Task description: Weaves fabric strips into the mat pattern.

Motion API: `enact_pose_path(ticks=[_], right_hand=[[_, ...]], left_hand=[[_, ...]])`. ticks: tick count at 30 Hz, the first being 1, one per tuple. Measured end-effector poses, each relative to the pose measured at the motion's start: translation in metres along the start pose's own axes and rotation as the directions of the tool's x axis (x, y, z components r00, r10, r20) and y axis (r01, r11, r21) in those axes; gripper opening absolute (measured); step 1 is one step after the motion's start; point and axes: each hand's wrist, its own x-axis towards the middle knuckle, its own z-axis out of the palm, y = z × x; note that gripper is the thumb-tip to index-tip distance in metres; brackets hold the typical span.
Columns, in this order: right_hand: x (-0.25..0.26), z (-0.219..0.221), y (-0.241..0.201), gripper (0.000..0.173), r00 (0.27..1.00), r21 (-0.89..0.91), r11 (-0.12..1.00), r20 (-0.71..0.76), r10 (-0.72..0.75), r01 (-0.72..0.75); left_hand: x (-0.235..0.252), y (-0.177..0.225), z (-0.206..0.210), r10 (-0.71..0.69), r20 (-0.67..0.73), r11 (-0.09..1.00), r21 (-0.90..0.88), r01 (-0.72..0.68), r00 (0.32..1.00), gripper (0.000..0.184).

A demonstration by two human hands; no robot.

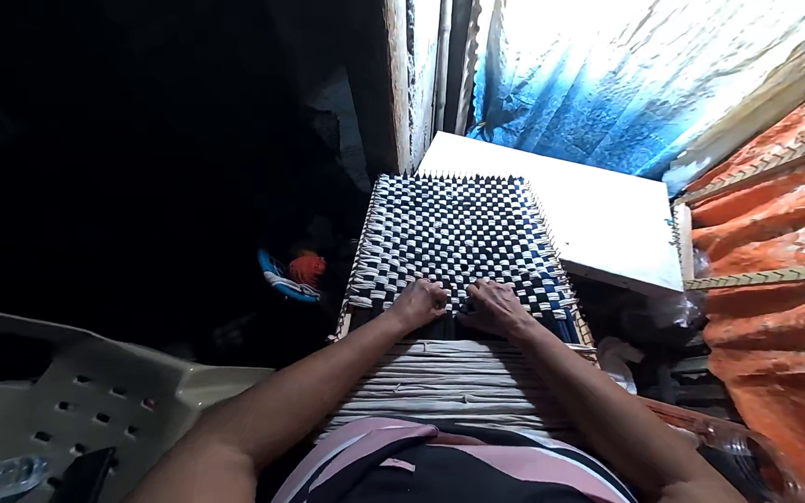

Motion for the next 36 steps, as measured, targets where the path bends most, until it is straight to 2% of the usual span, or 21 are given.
enact_pose_path(ticks=[3, 5, 7, 9, 12, 15, 18, 20, 22, 26, 28, 31, 33, 36], right_hand=[[-0.002, -0.002, 0.004, 0.049, 1.000, 0.082, 0.997, -0.014, -0.002, 0.003], [-0.009, -0.015, 0.016, 0.044, 0.998, 0.226, 0.973, -0.059, -0.031, 0.044], [-0.015, -0.024, 0.027, 0.048, 0.997, 0.301, 0.953, -0.074, -0.017, 0.038], [-0.018, -0.023, 0.024, 0.055, 0.998, 0.295, 0.955, -0.066, 0.004, 0.015], [-0.010, -0.010, 0.008, 0.061, 0.995, 0.257, 0.964, -0.084, -0.054, 0.074], [0.006, -0.005, -0.012, 0.060, 0.988, 0.196, 0.969, -0.071, -0.140, 0.152], [0.016, -0.009, -0.028, 0.052, 0.968, 0.192, 0.950, -0.077, -0.237, 0.248], [0.022, -0.013, -0.034, 0.056, 0.967, 0.203, 0.946, -0.027, -0.254, 0.254], [0.031, -0.010, -0.040, 0.059, 0.971, 0.176, 0.957, 0.023, -0.240, 0.232], [0.040, 0.007, -0.051, 0.038, 0.984, 0.086, 0.980, 0.005, -0.179, 0.177], [0.038, 0.009, -0.048, 0.035, 0.977, 0.121, 0.971, -0.070, -0.201, 0.208], [0.029, 0.006, -0.019, 0.042, 0.956, 0.268, 0.921, -0.161, -0.246, 0.283], [0.019, 0.005, 0.002, 0.051, 0.962, 0.346, 0.897, -0.103, -0.254, 0.274], [0.006, 0.000, 0.011, 0.072, 0.969, 0.351, 0.909, 0.012, -0.246, 0.226]], left_hand=[[0.006, 0.000, -0.017, -0.098, 0.049, 0.994, -0.052, 0.100, 0.994, 0.013], [0.004, -0.004, -0.043, -0.037, 0.080, 0.979, -0.197, 0.052, 0.996, 0.012], [-0.010, -0.008, -0.065, 0.001, 0.086, 0.976, -0.219, 0.018, 0.996, 0.017], [-0.029, -0.016, -0.069, -0.003, 0.092, 0.991, -0.132, 0.015, 0.996, 0.022], [-0.049, -0.021, -0.058, -0.022, 0.069, 0.997, -0.070, 0.027, 0.997, 0.027], [-0.053, -0.020, -0.046, -0.028, 0.026, 0.999, -0.026, 0.029, 0.999, 0.027], [-0.053, -0.018, -0.048, -0.061, 0.047, 0.997, -0.049, 0.063, 0.997, 0.029], [-0.052, -0.018, -0.052, -0.098, 0.046, 0.992, -0.070, 0.101, 0.994, 0.028], [-0.049, -0.020, -0.049, -0.113, 0.026, 0.994, -0.008, 0.113, 0.993, 0.024], [-0.041, -0.021, -0.040, -0.131, 0.045, 0.980, 0.155, 0.123, 0.990, 0.017], [-0.039, -0.023, -0.051, -0.147, 0.076, 0.985, 0.104, 0.139, 0.986, 0.017], [-0.053, -0.030, -0.081, -0.108, -0.001, 0.986, -0.129, 0.107, 0.994, 0.017], [-0.071, -0.037, -0.095, -0.132, -0.037, 0.974, -0.192, 0.123, 0.991, 0.017], [-0.093, -0.051, -0.087, -0.119, -0.069, 0.977, -0.188, 0.104, 0.991, 0.023]])
